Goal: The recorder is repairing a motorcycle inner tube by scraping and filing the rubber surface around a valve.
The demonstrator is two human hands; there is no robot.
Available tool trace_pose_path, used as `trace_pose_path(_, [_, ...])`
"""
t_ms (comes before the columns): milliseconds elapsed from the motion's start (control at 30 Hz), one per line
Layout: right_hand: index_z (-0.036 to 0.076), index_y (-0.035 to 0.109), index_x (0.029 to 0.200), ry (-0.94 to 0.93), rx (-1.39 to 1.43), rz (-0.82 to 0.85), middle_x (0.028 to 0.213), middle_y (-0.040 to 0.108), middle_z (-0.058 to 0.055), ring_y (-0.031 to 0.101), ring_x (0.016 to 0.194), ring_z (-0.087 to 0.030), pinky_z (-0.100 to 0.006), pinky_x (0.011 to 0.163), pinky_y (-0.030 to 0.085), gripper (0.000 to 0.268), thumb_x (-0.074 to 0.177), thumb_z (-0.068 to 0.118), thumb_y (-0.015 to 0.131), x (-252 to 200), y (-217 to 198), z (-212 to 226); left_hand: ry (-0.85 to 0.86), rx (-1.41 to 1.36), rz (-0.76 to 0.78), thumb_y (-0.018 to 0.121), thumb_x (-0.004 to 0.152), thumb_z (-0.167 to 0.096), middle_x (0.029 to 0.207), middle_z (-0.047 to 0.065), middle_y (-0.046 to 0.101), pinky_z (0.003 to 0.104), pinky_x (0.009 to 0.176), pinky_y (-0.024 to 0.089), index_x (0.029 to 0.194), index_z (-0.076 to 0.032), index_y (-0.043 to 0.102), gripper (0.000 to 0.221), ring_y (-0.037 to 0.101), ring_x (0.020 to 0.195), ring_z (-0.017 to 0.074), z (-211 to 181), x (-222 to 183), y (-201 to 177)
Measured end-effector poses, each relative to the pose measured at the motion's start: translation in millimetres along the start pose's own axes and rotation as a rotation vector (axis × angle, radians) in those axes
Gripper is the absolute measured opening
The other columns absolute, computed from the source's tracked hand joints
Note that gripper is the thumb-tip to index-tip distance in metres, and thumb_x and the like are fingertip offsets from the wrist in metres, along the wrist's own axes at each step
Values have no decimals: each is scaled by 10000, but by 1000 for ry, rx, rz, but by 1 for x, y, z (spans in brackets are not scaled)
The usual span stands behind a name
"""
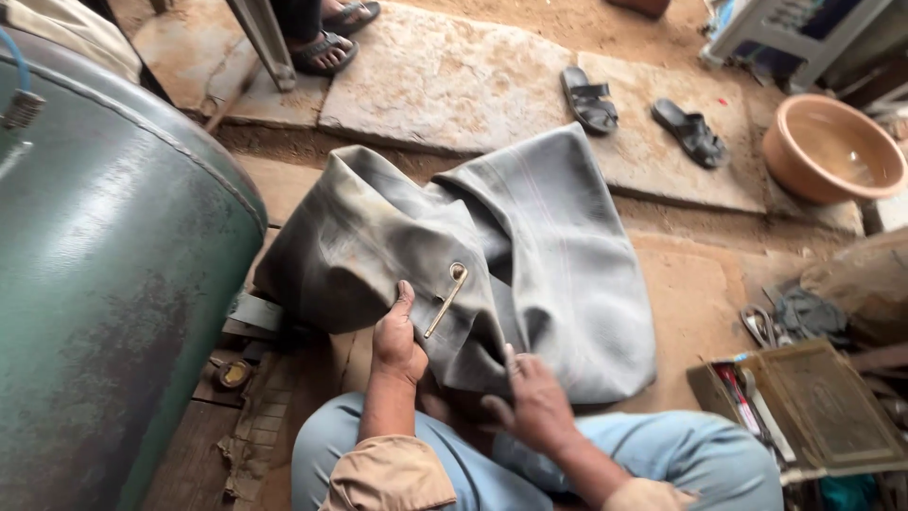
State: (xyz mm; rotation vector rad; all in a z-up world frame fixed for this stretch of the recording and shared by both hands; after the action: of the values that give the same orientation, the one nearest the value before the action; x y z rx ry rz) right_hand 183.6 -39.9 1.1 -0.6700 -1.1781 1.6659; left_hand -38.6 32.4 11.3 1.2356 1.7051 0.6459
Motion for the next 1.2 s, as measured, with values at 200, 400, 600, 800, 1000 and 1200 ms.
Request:
trace_pose_path(200, [-136, 267, 1486, -171, -28, 51, 1459, 356, -405, 327, 1395, -519, -493, 1153, 291, 1032, 761, 358, 812, -4, 35, 28, -38, -5, 45, 581, 1014, -265, 1278, 91, 662, 391, 1042, 502, 1325, 6, 591, 414, 634, 1167, 238, 7, -15, 21])
trace_pose_path(400, [29, 460, 1416, -156, 323, 134, 1432, 480, -303, 420, 1353, -489, -491, 1112, 393, 748, 797, 318, 765, 90, 57, 50, -57, -25, 268, 614, 1005, -300, 1254, 85, 666, 394, 1029, 511, 1329, 7, 590, 447, 637, 1162, 233, 0, -23, 44])
trace_pose_path(600, [125, 596, 1393, -249, 742, -30, 1413, 623, -169, 559, 1360, -371, -444, 1171, 421, 425, 994, 267, 634, 163, 221, 9, -12, 15, 259, 631, 1022, -309, 1276, 82, 662, 388, 1030, 504, 1348, 1, 589, 452, 640, 1169, 221, -15, 16, 4])
trace_pose_path(800, [90, 602, 1330, -342, 433, 108, 1351, 633, -191, 569, 1306, -370, -449, 1116, 432, 472, 887, 218, 703, 150, 148, 29, 37, -5, 26, 647, 995, -287, 1276, 62, 657, 370, 1026, 504, 1354, 1, 586, 465, 633, 1155, 211, 1, 30, -14])
trace_pose_path(1000, [111, 729, 1133, 14, 471, 308, 1066, 754, -166, 719, 989, -282, -406, 896, 545, 291, 874, 243, 716, 122, 97, -48, 19, 92, -80, 583, 990, -393, 1388, 106, 619, 363, 1071, 474, 1413, 45, 528, 611, 606, 1244, 235, 14, -11, 14])
trace_pose_path(1200, [97, 780, 1052, 191, 388, -224, 955, 780, -122, 749, 876, -249, -383, 806, 574, 181, 983, 222, 669, 170, -60, -49, 40, 173, -203, 550, 992, -415, 1531, 78, 517, 338, 1176, 339, 1477, 72, 446, 695, 484, 1394, 196, 53, -52, -19])
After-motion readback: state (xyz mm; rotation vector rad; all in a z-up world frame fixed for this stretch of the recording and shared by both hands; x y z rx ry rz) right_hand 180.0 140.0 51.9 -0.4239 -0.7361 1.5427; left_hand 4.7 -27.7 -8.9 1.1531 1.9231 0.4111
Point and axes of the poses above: each hand's wrist, its own x-axis towards the middle knuckle, its own y-axis out of the palm, z = x × y, the point moved 4 cm from there along x, towards the middle knuckle
